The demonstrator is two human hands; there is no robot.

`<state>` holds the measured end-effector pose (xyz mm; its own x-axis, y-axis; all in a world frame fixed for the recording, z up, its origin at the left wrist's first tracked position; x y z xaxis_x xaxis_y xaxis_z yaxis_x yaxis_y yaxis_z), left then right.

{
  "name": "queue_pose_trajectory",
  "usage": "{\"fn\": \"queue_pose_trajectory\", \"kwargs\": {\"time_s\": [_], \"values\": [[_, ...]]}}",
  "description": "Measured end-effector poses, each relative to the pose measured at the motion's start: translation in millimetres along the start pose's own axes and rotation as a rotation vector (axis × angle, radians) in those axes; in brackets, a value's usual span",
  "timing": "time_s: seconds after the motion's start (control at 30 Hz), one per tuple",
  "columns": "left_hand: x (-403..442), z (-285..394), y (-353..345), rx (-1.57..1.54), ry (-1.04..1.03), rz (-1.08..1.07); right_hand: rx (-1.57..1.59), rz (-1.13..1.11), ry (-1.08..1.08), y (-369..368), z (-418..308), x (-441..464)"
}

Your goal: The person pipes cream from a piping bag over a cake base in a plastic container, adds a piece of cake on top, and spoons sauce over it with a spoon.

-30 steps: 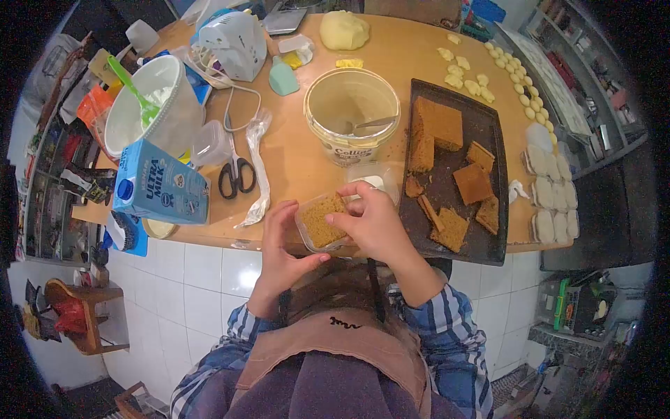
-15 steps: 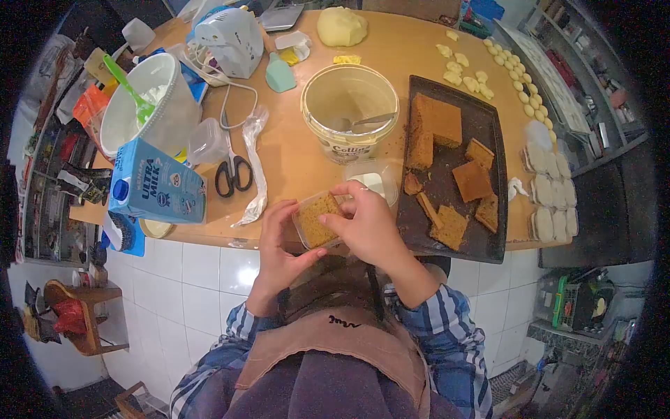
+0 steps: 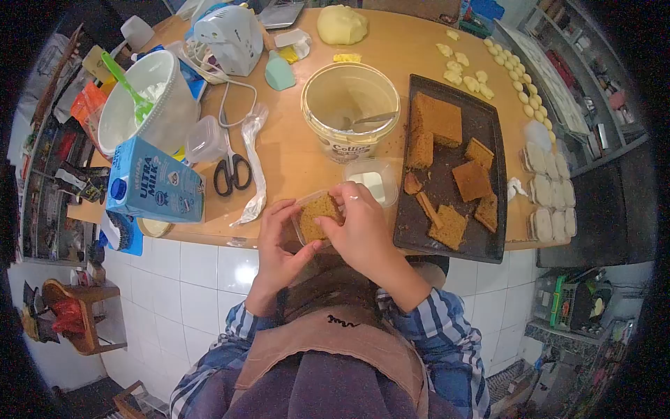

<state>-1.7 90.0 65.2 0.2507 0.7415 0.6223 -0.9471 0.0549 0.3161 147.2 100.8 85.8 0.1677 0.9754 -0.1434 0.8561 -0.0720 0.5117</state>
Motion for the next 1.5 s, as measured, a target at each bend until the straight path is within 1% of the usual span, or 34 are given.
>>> {"fn": "queue_pose_trajectory", "kwargs": {"time_s": [0.1, 0.33, 0.43, 0.53, 0.63, 0.93, 1.33, 1.5], "values": [[4, 6, 1, 0.058, -0.015, -0.028, -0.033, 0.015, 0.021, 0, -4, -2], [1, 3, 1, 0.034, -0.003, -0.012, -0.052, 0.066, 0.072, 2, -11, -7], [2, 5, 2, 0.043, -0.008, -0.016, -0.172, 0.131, 0.161, 6, -24, -14], [2, 5, 3, 0.049, -0.010, -0.015, -0.259, 0.126, 0.237, 6, -33, -16], [2, 4, 3, 0.041, 0.000, -0.010, -0.281, 0.117, 0.271, 5, -33, -17], [3, 5, 3, 0.049, 0.004, -0.016, -0.417, 0.229, 0.278, 7, -33, -20], [3, 4, 3, 0.035, 0.015, -0.012, -0.371, 0.258, 0.240, 15, -20, -17], [4, 5, 1, 0.027, 0.017, -0.026, -0.396, 0.218, 0.245, 9, -19, -16]]}}
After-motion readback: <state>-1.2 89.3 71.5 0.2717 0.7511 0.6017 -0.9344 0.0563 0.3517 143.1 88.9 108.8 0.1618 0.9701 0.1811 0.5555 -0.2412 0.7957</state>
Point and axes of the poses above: each hand's wrist, its own x-axis towards the middle knuckle, its own y-axis out of the back of the hand, z = x × y, the point moved 10 cm from there along x, towards the middle knuckle, and after that the axes turned 15 degrees about -y, right-handed, at the moved point
